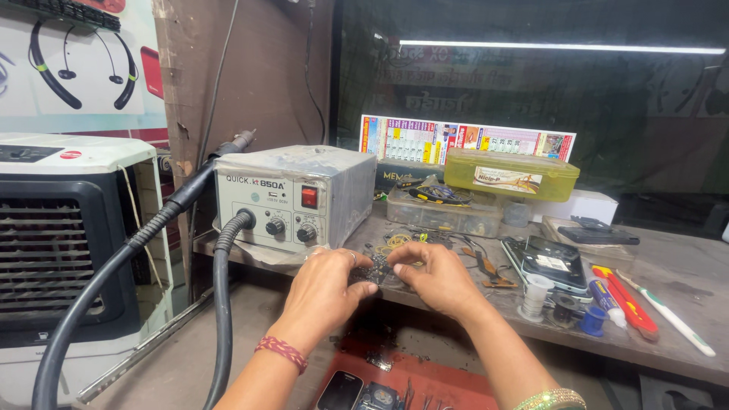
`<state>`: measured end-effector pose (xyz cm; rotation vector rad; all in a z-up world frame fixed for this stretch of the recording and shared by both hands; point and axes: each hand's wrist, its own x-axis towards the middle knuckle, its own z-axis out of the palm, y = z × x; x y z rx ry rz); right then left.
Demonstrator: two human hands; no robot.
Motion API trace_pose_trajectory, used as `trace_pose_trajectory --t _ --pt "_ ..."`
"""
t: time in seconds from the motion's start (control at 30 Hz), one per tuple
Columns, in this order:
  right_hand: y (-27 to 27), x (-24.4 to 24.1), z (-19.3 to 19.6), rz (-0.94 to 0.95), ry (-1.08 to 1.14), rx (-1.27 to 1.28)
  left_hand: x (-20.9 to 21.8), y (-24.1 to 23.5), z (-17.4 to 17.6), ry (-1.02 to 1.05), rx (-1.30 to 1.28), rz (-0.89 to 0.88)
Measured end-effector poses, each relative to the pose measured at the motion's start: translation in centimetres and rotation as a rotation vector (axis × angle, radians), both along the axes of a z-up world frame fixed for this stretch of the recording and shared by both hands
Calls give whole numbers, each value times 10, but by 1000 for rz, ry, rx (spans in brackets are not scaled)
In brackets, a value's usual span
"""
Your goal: The person disassembles a small electronic device, likely a mobile phone, on a cluttered workbench. They remove components from the circuit board, sort them, and handle various small parts and tools throughout the process.
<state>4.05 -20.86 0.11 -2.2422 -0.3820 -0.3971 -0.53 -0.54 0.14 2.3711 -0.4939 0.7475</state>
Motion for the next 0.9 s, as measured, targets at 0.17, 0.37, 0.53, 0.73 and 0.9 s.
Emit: trace_pose_trajectory --t 0.17,0.37,0.53,0.73,0.9 --pt "-2 5 -3 61 35 59 -1 -4 5 36 28 28" --pt "-2 6 -1 80 56 78 3 -6 5 31 52 15" --pt "-1 3 1 84 83 74 3 -5 3 15 40 -30" --pt "0 2 2 23 69 79 10 -2 1 -20 20 -28" --pt "-1 5 0 32 67 82 16 -1 -2 -26 28 -5"
